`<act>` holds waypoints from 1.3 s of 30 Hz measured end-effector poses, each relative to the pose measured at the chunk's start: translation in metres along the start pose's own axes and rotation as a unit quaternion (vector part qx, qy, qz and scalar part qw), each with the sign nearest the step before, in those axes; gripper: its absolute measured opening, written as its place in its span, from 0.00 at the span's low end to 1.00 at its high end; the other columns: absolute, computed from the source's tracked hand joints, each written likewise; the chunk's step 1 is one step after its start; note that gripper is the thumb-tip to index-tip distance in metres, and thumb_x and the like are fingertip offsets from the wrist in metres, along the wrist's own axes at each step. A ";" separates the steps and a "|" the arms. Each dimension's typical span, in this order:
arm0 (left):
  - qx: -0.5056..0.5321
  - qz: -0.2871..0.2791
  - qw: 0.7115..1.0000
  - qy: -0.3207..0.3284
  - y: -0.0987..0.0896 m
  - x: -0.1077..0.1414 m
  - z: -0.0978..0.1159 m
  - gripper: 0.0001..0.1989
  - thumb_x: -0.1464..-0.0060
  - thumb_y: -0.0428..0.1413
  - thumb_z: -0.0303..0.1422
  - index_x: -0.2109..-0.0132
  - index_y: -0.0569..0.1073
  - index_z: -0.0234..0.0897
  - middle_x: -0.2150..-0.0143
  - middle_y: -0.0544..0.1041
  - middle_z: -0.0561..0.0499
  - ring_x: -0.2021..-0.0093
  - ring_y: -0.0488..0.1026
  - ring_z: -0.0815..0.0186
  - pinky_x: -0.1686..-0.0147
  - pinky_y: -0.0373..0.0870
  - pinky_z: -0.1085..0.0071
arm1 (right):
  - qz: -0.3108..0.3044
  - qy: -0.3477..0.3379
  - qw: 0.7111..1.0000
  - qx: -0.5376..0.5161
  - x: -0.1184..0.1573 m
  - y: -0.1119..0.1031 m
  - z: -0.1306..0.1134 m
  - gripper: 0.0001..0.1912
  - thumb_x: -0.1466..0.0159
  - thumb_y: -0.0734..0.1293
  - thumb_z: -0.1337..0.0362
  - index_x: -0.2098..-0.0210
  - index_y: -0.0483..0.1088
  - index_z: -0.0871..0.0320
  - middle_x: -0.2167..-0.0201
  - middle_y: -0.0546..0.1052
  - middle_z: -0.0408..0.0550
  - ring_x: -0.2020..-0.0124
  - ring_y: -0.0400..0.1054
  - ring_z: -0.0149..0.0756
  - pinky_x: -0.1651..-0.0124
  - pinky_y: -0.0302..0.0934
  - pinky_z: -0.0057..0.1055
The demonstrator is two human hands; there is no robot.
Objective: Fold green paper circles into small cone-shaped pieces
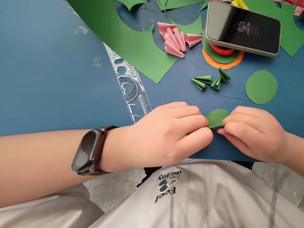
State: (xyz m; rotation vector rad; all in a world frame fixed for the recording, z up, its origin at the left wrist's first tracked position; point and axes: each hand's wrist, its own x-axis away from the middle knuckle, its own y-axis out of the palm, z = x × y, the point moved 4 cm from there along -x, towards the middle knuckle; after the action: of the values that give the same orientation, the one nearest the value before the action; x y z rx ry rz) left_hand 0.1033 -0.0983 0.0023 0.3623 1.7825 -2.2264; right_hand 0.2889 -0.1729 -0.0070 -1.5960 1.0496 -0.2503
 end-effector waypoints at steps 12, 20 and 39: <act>-0.061 -0.012 0.997 -0.047 0.001 0.006 0.010 0.08 0.29 0.57 0.27 0.49 0.79 0.28 0.59 0.82 0.44 0.64 0.77 0.58 0.67 0.74 0.62 | -0.003 0.043 0.997 0.057 -0.003 -0.002 0.001 0.04 0.29 0.69 0.70 0.61 0.77 0.61 0.63 0.77 0.55 0.62 0.68 0.44 0.61 0.72 0.45; -0.062 -0.027 0.996 -0.064 0.000 0.004 0.012 0.09 0.27 0.53 0.25 0.53 0.80 0.28 0.58 0.83 0.44 0.61 0.78 0.59 0.58 0.78 0.61 | -0.001 -0.001 0.998 0.068 -0.005 -0.003 -0.003 0.08 0.30 0.70 0.71 0.52 0.77 0.66 0.63 0.78 0.54 0.60 0.73 0.47 0.58 0.75 0.47; -0.047 -0.029 0.995 -0.081 -0.002 0.002 0.013 0.11 0.29 0.54 0.23 0.60 0.79 0.31 0.61 0.81 0.45 0.62 0.78 0.59 0.62 0.80 0.61 | -0.021 -0.024 0.993 0.115 -0.006 -0.005 -0.009 0.13 0.30 0.70 0.69 0.50 0.80 0.72 0.55 0.83 0.64 0.59 0.76 0.51 0.58 0.80 0.52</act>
State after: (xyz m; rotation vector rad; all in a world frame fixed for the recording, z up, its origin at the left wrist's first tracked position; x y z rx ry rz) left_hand 0.1004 -0.1107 0.0057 0.1089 1.8253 -2.1326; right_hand 0.2824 -0.1753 0.0025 -1.4102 0.9165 -0.3469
